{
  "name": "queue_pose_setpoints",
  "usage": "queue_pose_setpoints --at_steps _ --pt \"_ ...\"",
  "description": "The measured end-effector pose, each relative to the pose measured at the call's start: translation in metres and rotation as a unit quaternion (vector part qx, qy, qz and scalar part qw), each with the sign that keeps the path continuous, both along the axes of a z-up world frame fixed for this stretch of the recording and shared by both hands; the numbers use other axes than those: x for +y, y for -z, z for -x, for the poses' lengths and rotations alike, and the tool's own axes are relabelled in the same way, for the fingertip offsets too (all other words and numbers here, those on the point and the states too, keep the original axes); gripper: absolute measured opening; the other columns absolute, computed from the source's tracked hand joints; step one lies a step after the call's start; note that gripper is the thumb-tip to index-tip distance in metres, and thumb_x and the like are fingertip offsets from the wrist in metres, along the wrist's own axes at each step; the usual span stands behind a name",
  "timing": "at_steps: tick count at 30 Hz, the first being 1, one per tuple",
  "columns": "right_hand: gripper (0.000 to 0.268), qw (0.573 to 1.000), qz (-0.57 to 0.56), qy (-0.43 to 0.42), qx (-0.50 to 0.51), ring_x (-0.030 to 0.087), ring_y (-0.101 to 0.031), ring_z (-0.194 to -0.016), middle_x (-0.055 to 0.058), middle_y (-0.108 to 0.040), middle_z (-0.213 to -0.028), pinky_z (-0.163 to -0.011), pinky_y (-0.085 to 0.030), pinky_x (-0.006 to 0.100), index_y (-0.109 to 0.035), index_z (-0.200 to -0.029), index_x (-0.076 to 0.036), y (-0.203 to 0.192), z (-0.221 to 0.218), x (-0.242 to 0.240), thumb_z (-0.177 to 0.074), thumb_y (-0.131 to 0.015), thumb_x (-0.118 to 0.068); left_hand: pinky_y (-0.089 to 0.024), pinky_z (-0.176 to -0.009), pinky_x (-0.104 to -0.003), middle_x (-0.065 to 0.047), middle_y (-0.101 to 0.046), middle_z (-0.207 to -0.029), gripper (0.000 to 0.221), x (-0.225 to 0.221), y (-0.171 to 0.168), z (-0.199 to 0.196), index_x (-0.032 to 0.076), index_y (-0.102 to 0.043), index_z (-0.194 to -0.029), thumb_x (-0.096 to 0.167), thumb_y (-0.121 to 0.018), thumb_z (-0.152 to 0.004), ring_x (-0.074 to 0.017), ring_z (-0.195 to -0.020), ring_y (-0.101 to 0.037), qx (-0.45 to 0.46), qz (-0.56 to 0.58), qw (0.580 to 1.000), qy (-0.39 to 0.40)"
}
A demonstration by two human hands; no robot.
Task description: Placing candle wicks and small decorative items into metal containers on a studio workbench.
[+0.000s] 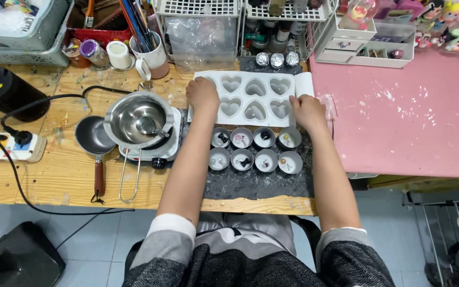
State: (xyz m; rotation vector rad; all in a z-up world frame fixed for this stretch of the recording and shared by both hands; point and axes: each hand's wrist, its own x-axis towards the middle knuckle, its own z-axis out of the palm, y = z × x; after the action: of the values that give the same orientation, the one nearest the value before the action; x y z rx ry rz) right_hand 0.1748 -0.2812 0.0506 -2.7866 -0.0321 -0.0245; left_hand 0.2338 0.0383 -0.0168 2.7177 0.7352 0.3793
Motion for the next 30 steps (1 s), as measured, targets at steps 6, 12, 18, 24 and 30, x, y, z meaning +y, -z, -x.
queue_pose_setpoints --at_steps 6,12,18,24,30 --pt "0.031 0.967 -0.210 -0.008 -0.142 0.036 -0.070 -0.076 0.019 -0.072 -0.081 -0.069 -0.053 0.042 -0.067 -0.092 0.003 0.030 -0.011 -0.005 -0.097 -0.072 -0.028 -0.055 -0.092 -0.042 -0.015 -0.062 -0.126 0.022 0.020 -0.032 0.001 0.008 -0.072 -0.110 0.014 -0.058 -0.094 -0.0326 -0.119 -0.062 0.123 0.032 0.991 -0.034" --pt "0.021 0.942 -0.283 -0.019 -0.181 0.025 -0.061 -0.059 0.015 -0.067 -0.069 -0.059 -0.046 0.039 -0.066 -0.094 0.002 0.003 -0.001 0.002 -0.099 -0.072 -0.018 -0.059 -0.078 -0.045 -0.018 -0.066 -0.115 0.021 0.043 -0.008 -0.005 0.001 -0.070 -0.110 0.009 -0.056 -0.096 -0.0335 -0.103 -0.070 -0.020 -0.014 0.998 -0.060" --pt "0.020 0.925 -0.323 -0.021 -0.199 0.016 -0.062 -0.062 0.010 -0.069 -0.073 -0.058 -0.047 0.033 -0.066 -0.095 0.002 -0.007 0.002 0.000 -0.100 -0.071 -0.017 -0.059 -0.086 -0.046 -0.016 -0.069 -0.117 0.018 0.051 -0.026 -0.007 0.005 -0.071 -0.108 0.008 -0.054 -0.104 -0.0334 -0.107 -0.071 -0.014 -0.003 0.999 -0.039" --pt "0.020 0.927 -0.326 -0.017 -0.185 0.016 -0.059 -0.061 0.011 -0.068 -0.072 -0.057 -0.044 0.034 -0.066 -0.098 0.002 -0.007 0.006 0.002 -0.102 -0.070 -0.017 -0.059 -0.079 -0.046 -0.018 -0.066 -0.114 0.015 0.051 -0.039 -0.001 0.003 -0.070 -0.106 0.007 -0.058 -0.097 -0.0356 -0.101 -0.070 -0.054 -0.019 0.997 -0.044" --pt "0.020 0.963 -0.214 -0.023 -0.160 0.029 -0.066 -0.064 0.014 -0.071 -0.074 -0.062 -0.048 0.041 -0.070 -0.094 -0.002 0.016 0.002 -0.008 -0.099 -0.072 -0.021 -0.058 -0.084 -0.042 -0.016 -0.063 -0.119 0.017 0.051 -0.004 -0.006 0.005 -0.071 -0.108 0.008 -0.058 -0.098 -0.0320 -0.108 -0.067 -0.012 -0.060 0.997 -0.052"
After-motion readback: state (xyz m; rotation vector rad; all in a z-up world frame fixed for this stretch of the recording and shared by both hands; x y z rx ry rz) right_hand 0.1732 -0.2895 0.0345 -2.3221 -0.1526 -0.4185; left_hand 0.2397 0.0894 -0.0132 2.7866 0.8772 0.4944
